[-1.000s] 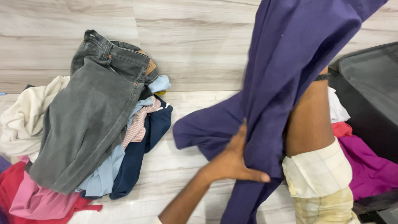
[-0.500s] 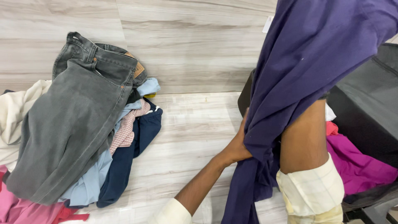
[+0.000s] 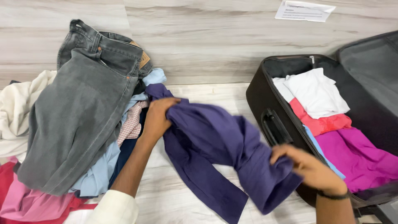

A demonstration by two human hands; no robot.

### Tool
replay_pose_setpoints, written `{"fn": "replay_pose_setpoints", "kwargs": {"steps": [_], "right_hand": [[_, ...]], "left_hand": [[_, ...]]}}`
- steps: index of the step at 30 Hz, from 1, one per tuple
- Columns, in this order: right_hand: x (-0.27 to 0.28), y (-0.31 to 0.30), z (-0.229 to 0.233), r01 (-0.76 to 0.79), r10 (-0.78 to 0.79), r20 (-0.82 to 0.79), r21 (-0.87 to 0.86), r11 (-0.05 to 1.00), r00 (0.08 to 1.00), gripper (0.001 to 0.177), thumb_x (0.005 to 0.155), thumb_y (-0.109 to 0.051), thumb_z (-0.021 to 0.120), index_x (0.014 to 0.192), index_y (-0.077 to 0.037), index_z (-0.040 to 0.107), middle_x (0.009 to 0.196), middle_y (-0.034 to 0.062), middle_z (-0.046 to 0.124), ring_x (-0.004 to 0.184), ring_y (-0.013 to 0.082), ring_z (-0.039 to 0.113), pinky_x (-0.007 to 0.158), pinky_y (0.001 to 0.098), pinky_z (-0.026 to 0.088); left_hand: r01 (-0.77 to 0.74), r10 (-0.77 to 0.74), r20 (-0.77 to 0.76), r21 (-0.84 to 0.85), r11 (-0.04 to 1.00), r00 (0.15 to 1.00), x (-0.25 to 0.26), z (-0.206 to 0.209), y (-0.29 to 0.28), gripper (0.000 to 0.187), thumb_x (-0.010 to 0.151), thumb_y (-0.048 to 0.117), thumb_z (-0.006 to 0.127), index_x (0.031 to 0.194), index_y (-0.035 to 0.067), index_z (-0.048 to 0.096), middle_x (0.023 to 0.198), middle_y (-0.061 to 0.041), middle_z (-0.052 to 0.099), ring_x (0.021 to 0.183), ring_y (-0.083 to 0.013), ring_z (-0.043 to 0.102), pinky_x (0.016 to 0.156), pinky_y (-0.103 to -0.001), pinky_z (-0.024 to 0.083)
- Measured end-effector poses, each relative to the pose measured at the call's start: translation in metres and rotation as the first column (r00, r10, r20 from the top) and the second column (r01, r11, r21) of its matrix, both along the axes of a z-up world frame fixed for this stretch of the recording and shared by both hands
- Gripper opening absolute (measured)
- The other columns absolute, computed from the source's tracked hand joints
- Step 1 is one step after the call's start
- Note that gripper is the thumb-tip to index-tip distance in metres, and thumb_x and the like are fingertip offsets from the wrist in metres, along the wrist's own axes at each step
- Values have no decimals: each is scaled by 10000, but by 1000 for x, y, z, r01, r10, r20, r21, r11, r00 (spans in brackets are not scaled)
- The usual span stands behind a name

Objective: The person folds items of clothing, including a purple button-down shirt and a white polo shirt, and places them into a black suitcase on the floor.

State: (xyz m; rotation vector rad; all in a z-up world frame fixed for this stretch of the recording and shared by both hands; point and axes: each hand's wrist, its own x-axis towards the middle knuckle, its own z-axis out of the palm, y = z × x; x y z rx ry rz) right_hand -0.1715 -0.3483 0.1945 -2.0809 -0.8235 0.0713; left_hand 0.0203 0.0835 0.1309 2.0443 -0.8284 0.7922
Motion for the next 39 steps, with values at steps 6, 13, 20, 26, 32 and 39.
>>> {"fn": "replay_pose_setpoints", "kwargs": {"steps": [6,13,20,26,32,39], "right_hand": [[-37,37,-63,445,-544,-47,-519,730,838,391,863,-248,708,1223,-103,658,1333,112,625,1238,292,577,1047,374,484],[-22,154,-115,467,-297,423,-389,794,856,1325,561,-631,894,1539,-23,238,1595,311,143,1463,498,237,1135,625,170],[-6,147,-101,284,-305,37,-487,826,952,1325,603,-472,926,1628,-104,170,1631,126,284,1450,298,343,1190,485,242],[-10,150,-47,245,75,436,-630,737,897,1117,550,-349,912,1534,-251,395,1646,146,226,1513,396,182,1198,559,131],[42,168,-70,-61,132,126,-454,889,983,826,722,-342,830,1447,-130,496,1480,107,525,1404,290,426,1143,479,301],[84,133,-113,-22,-100,-445,-260,965,890,595,740,-383,769,1227,-69,632,1049,113,788,976,207,762,864,303,581]], "left_hand": [[-110,199,-166,429,896,966,-71,-78,-6,511,596,0,771,1095,58,677,1078,-113,668,1084,-334,598,1002,-436,395],[-32,84,-290,180,983,953,-126,-91,-35,387,631,-6,752,1010,34,685,1007,-113,674,1035,-325,615,1023,-429,405],[293,-459,-710,-354,888,534,-147,-159,-16,260,808,-1,675,1058,-49,728,975,-115,777,941,-248,669,887,-336,530],[148,-431,-900,-418,896,68,-133,-186,-12,584,855,190,804,1324,-15,522,1306,-146,641,1211,-208,613,992,-278,519],[307,-259,-964,-230,924,60,-134,-137,-24,634,835,231,793,1379,38,532,1353,-126,624,1274,-235,595,1065,-343,482],[124,-191,90,487,865,977,-160,-105,20,146,802,13,733,945,36,713,1013,-45,707,1049,-218,667,1151,-394,445]]}}
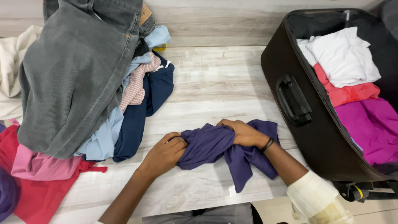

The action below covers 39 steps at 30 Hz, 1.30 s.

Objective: The person folds items of clothing, including a purple button-down shirt and a white polo shirt, and places them into a black suitcase on the floor.

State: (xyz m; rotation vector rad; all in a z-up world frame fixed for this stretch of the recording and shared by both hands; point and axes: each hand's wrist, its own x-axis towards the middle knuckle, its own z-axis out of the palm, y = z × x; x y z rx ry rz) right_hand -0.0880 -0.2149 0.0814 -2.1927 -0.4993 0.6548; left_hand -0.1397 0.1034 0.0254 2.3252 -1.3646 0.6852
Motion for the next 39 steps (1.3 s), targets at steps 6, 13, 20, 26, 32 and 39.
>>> {"fn": "replay_pose_setpoints", "kwargs": {"steps": [6,13,20,26,32,39], "right_hand": [[63,-14,-39,-32,43,-476,32,999,878,446,817,-327,709,1103,13,749,1065,95,788,907,158,716,831,264,558],[58,17,-18,-145,45,-401,-222,964,915,388,776,-289,713,949,51,783,824,125,781,705,211,706,648,313,552],[-77,20,63,466,-11,848,-279,840,529,799,643,-311,837,1355,-49,584,1408,170,553,1363,367,456,1098,626,287],[-111,23,17,255,113,851,-276,927,513,791,615,-327,826,1362,-257,575,1551,179,344,1425,458,279,1079,729,152],[-71,-34,15,152,-80,601,-70,986,796,611,658,21,642,1240,-152,708,1427,177,603,1287,323,583,1070,457,432],[-83,-74,121,621,-290,911,50,782,293,179,746,167,599,745,-4,652,807,131,680,774,304,684,732,338,518]], "left_hand": [[-318,320,-109,36,948,941,-12,50,-12,806,538,106,796,1326,120,626,1476,-203,458,1394,-420,384,1164,-582,265],[-229,226,-379,38,973,897,-36,104,-46,1043,664,531,888,1546,244,412,1641,-235,247,1529,-436,199,1164,-652,156],[-276,396,-328,356,893,857,11,67,-78,1170,596,597,870,1567,237,326,1499,-203,454,1311,-341,461,975,-554,379],[-231,362,-369,353,907,856,16,61,-79,1122,624,610,858,1540,208,350,1357,-201,540,1240,-329,513,950,-537,388],[-83,214,-389,325,942,896,23,61,-60,959,731,586,820,1530,254,407,1273,-157,581,1167,-311,539,924,-487,399],[-110,269,-489,328,938,830,29,66,-54,887,742,581,782,1508,267,462,1151,-105,611,1065,-267,575,907,-449,406]]}}
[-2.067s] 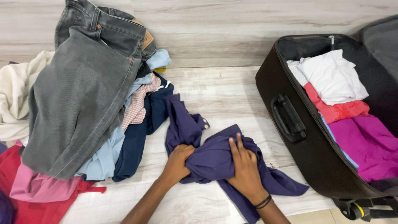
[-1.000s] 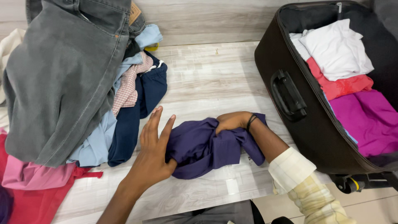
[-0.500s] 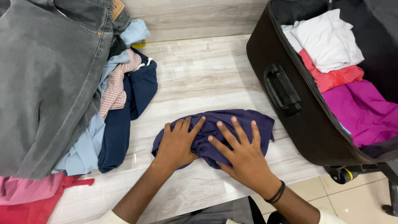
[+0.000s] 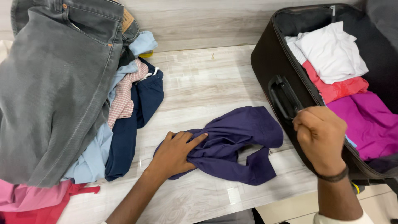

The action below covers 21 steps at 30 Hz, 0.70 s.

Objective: The person folds items of clothing, including a purple button-down shirt and a white polo shirt, and places them into a black suitcase on the floor.

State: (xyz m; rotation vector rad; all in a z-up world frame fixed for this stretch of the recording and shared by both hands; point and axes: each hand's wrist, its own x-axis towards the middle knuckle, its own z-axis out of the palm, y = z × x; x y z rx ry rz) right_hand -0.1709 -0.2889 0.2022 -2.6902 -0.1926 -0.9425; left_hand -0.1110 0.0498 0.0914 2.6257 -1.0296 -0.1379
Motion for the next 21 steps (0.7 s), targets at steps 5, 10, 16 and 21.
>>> {"fn": "replay_pose_setpoints", "kwargs": {"steps": [5,10,16,21], "right_hand": [[-26,76,-37,-341,341,-18,-112,933,940,725,702,-440,766,1310,-105,557,1394,203,535,1351,383,451,1136,535,284],[9,96,-116,-281,218,-302,-182,942,928,890,709,-381,789,1506,-181,448,1537,187,444,1365,372,397,1079,546,266],[46,71,-116,-160,252,-787,195,968,563,538,843,-225,666,1378,-189,614,1116,79,759,1045,242,728,918,336,531],[95,42,-94,-63,647,-753,656,752,-120,494,961,-406,684,1278,-27,667,1138,119,756,1077,205,698,954,309,545]], "left_hand": [[-60,52,-98,-76,995,994,1,12,-3,818,708,561,795,1410,216,555,1091,-83,633,1042,-269,588,890,-434,410],[-15,7,-120,-61,998,993,12,7,-2,770,695,424,796,1400,192,590,1091,-77,645,1049,-268,596,916,-426,417],[139,-129,111,-83,987,985,17,6,4,753,821,442,722,1465,101,533,1066,-110,661,994,-296,605,909,-444,423],[222,-226,-27,-102,970,974,1,28,1,572,1009,478,591,1492,176,542,966,-121,693,932,-312,652,886,-427,485]]}}
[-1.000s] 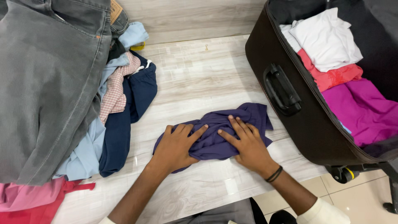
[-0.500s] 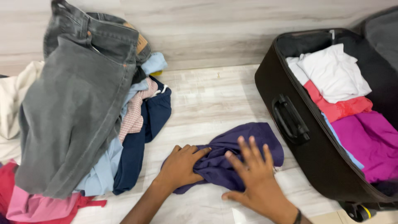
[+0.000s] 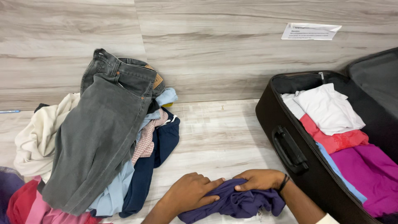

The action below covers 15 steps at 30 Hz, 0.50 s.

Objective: The person folds items of clothing, including a purple button-down shirt and a white polo shirt, and places them into a black suitcase on the floor.

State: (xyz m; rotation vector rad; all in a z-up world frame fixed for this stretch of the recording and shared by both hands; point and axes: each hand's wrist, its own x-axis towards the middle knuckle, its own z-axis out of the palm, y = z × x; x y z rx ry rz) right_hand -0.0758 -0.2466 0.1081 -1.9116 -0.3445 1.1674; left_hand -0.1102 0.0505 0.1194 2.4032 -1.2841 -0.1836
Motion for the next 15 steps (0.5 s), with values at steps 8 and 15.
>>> {"fn": "replay_pose_setpoints", "kwargs": {"steps": [8,15], "right_hand": [[-37,56,15,434,209,968,-249,866,139,513,915,-389,698,1378,-181,621,1264,15,705,1253,210,625,1143,463,424],[-70,60,53,199,138,485,-580,790,863,1039,820,-359,844,1639,-352,206,1734,7,54,1581,262,22,1229,613,34]], "left_hand": [[-282,277,98,46,958,956,19,-21,0,487,953,340,630,1430,250,588,1029,-112,679,989,-294,642,879,-435,471],[-157,215,220,-253,955,952,-15,-42,7,673,875,426,774,1424,126,527,1458,-256,448,1292,-377,471,998,-527,377]]}}
